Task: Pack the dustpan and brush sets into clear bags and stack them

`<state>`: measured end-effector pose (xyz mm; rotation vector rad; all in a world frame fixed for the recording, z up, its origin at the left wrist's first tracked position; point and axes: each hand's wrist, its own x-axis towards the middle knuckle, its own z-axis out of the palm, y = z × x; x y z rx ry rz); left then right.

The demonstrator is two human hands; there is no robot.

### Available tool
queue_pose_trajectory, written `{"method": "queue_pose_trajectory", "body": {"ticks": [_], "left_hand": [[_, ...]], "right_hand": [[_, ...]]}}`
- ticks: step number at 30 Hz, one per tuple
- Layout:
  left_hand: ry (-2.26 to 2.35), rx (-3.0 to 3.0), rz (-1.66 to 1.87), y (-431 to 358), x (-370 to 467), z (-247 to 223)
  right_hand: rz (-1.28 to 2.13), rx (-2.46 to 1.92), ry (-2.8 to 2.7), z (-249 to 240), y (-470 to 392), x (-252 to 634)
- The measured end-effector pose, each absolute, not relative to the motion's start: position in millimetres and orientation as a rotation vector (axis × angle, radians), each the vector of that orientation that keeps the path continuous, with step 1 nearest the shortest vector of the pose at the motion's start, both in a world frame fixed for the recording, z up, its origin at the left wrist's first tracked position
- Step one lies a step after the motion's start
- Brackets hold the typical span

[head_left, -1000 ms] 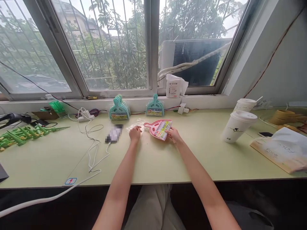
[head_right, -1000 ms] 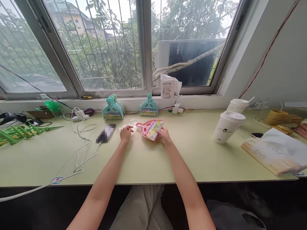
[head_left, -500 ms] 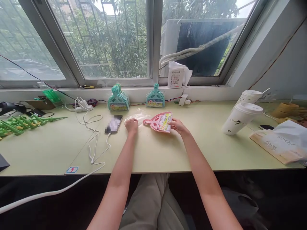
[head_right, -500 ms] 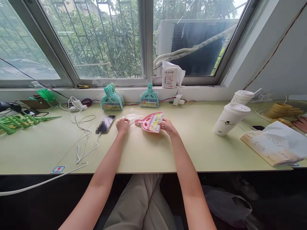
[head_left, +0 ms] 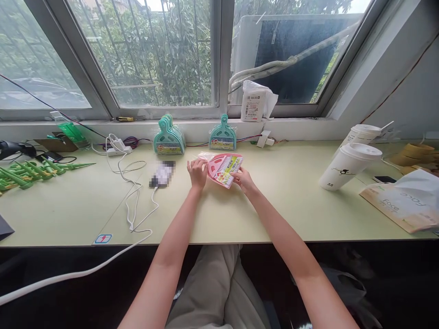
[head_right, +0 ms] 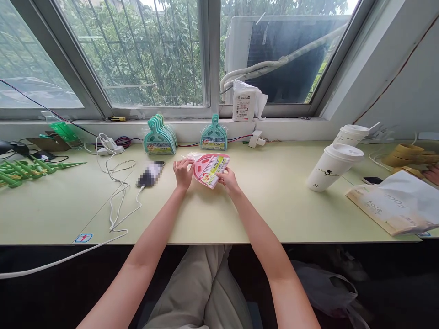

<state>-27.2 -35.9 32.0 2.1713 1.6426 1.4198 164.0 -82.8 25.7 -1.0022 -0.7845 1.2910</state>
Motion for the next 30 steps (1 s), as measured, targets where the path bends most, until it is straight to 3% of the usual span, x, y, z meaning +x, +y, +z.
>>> {"method": "queue_pose_trajectory", "body": {"ticks": [13,19,25,30], "left_hand": [[1.543,2.130,1.469,-56,-10,47],[1.637,1.316,1.940,-51,-19,52],[0.784,1.037,1.445,-33,-21,44],[0.714,1.050,1.397,-34,-19,42]], "right_hand": [[1.279,-0.937,-0.767,31,-87,163],[1.207,-0.834,-0.768,38,-92,164],[1.188,-0.834,-0.833,35,-90,164],[1.240,-0.857,-0.880,38,-91,165]]}}
